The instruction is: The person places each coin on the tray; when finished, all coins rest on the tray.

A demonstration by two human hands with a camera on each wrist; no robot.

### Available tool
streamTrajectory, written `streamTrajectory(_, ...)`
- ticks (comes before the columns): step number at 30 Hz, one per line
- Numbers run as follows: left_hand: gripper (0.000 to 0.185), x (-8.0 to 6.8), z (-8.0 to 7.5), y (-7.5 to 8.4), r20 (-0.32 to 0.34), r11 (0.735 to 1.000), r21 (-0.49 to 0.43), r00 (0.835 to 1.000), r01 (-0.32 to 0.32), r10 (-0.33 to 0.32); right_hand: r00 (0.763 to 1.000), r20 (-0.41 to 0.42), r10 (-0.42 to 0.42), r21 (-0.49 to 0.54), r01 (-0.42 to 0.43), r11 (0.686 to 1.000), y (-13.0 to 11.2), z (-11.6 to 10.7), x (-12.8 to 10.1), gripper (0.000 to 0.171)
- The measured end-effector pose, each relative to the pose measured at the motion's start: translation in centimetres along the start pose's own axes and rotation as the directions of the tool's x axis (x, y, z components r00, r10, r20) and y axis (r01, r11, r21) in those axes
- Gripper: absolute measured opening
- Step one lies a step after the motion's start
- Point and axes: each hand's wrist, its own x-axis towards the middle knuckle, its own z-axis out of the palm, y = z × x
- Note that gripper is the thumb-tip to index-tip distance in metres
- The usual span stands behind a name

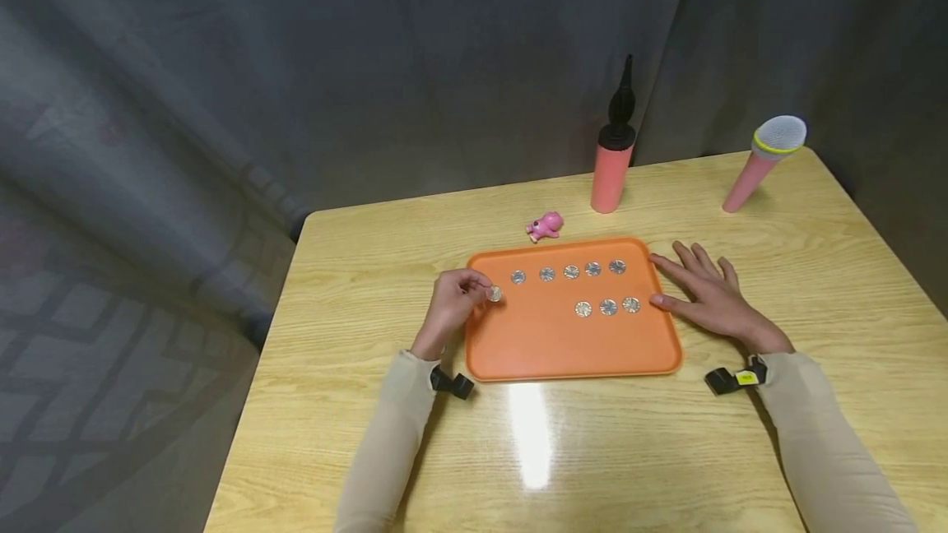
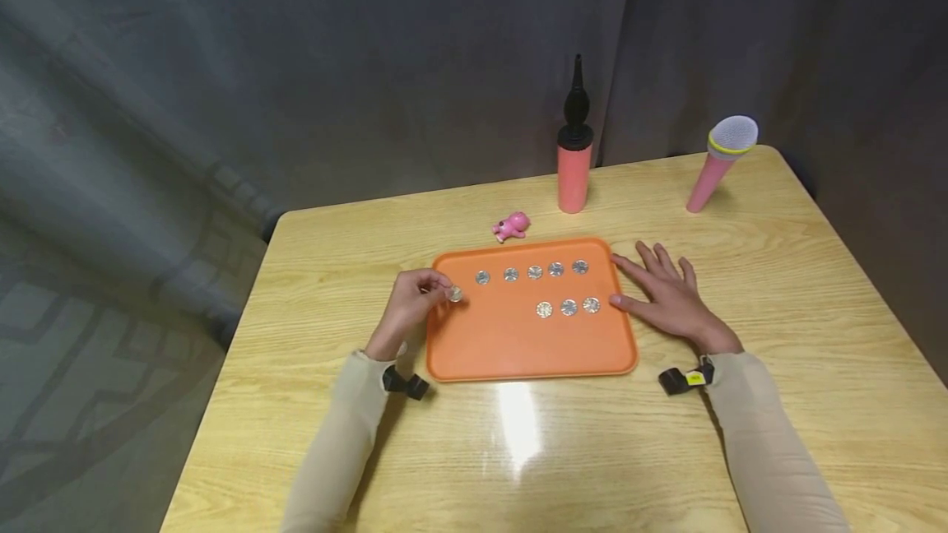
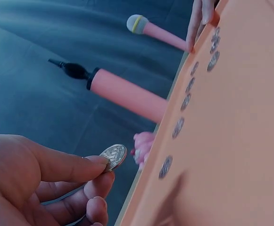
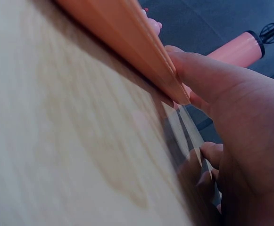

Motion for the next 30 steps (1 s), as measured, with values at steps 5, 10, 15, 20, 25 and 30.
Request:
streamTrajectory(5,0.009,0.5,1.3,0.5,0.022,0.999,0.036,0.999,-0.03,0.03,1.0,0.002,0.002,-0.001,-0.002,1.0,0.0,0.0,0.0,0.074)
streamTrajectory(10,0.006,1.0,2.7,0.6,0.071,0.998,0.032,0.996,-0.062,0.059,1.0,0.002,-0.001,-0.001,0.001,1.0,0.1,0.0,0.0,0.074)
streamTrajectory(15,0.007,1.1,4.1,0.5,0.125,0.999,0.028,0.991,-0.04,0.036,1.0,-0.001,-0.005,0.002,0.005,1.0,0.2,0.1,0.0,0.074)
streamTrajectory(20,0.005,1.1,5.3,0.7,0.154,0.994,0.091,0.987,-0.066,0.051,1.0,0.0,-0.005,0.002,0.005,1.0,0.2,0.1,0.0,0.074)
streamTrajectory(25,0.004,1.1,6.5,0.9,0.171,0.984,0.151,0.983,-0.096,0.07,1.0,0.001,-0.004,0.0,0.004,1.0,0.3,0.1,0.1,0.074)
streamTrajectory(30,0.004,1.1,7.7,1.2,0.188,0.971,0.201,0.978,-0.125,0.087,1.0,-0.002,-0.003,-0.006,0.003,1.0,0.3,0.1,0.1,0.074)
